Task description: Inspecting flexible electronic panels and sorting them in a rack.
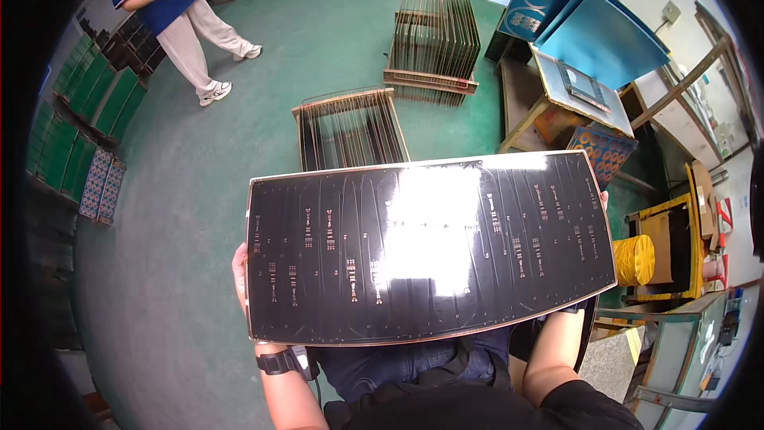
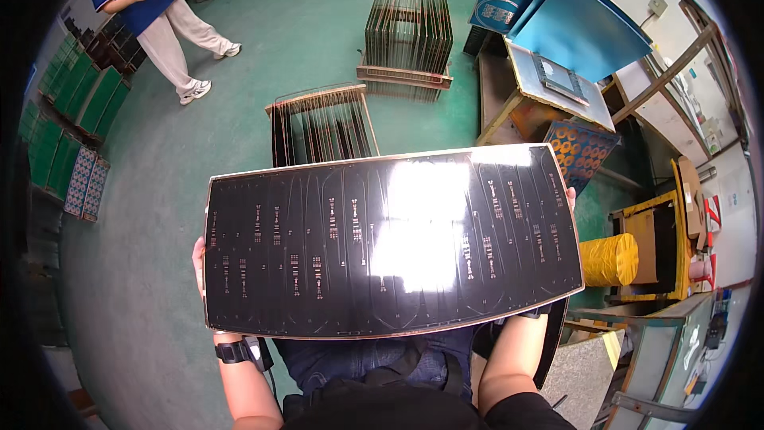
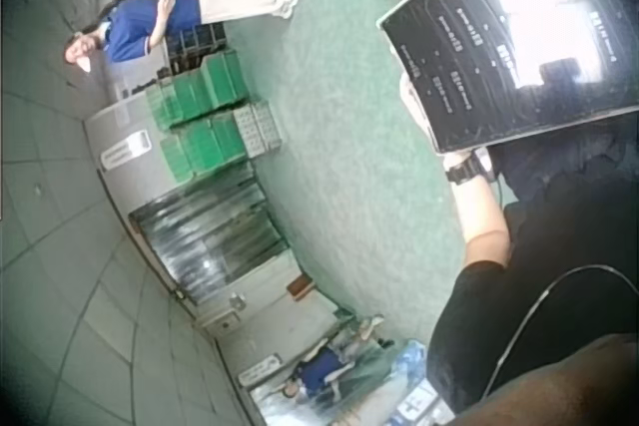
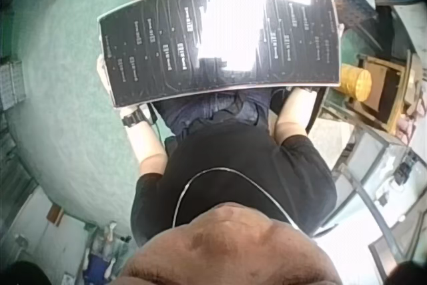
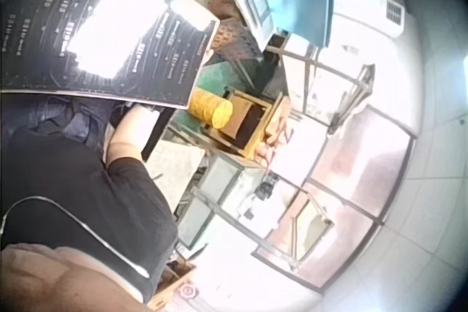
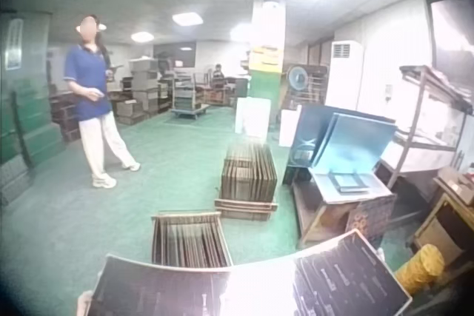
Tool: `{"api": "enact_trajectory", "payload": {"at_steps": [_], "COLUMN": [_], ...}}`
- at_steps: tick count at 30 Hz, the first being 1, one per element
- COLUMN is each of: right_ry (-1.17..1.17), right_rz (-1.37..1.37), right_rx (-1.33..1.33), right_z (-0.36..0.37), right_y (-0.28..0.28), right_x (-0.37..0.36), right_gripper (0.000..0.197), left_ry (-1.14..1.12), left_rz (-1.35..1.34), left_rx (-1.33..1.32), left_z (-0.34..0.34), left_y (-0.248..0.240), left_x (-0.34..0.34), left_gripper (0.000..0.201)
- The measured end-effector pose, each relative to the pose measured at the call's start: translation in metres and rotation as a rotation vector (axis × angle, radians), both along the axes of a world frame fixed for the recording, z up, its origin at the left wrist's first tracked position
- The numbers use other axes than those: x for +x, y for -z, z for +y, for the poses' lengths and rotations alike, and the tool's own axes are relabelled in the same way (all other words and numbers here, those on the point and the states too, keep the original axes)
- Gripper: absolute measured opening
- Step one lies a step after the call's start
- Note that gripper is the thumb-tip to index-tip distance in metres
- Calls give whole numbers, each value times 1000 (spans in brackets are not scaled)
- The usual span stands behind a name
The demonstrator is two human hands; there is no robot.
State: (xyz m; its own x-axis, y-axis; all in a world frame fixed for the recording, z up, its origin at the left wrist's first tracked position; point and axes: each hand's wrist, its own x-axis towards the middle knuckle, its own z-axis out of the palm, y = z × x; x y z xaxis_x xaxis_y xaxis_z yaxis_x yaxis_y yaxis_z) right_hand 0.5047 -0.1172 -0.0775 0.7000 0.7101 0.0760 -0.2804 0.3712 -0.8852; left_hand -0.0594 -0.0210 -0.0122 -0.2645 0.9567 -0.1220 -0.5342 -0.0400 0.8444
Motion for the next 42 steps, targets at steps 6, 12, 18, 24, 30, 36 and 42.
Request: {"api": "enact_trajectory", "payload": {"at_steps": [6, 12, 18, 24, 30, 36, 42], "right_ry": [-23, -163, -331, -398, -431, -448, -453], "right_rz": [68, 182, 256, 295, 323, 333, 331], "right_rx": [-17, 140, 310, 337, 294, 235, 166], "right_z": [-1, 93, 175, 174, 144, 115, 102], "right_y": [5, 11, -4, 10, 28, 42, 45], "right_x": [-13, -64, -112, -124, -127, -122, -112], "right_gripper": [27, 28, 29, 31, 32, 33, 34], "left_ry": [49, 121, 99, 104, 225, 421, 381], "left_rz": [39, 19, -51, 42, -225, -179, -255], "left_rx": [15, -97, -59, 20, 38, -173, -192], "left_z": [-2, 8, -8, -8, -7, -15, -6], "left_y": [-3, 3, 23, 26, -13, 0, 21], "left_x": [-2, -9, -22, -29, -31, -34, -18], "left_gripper": [38, 32, 27, 35, 48, 35, 38]}}
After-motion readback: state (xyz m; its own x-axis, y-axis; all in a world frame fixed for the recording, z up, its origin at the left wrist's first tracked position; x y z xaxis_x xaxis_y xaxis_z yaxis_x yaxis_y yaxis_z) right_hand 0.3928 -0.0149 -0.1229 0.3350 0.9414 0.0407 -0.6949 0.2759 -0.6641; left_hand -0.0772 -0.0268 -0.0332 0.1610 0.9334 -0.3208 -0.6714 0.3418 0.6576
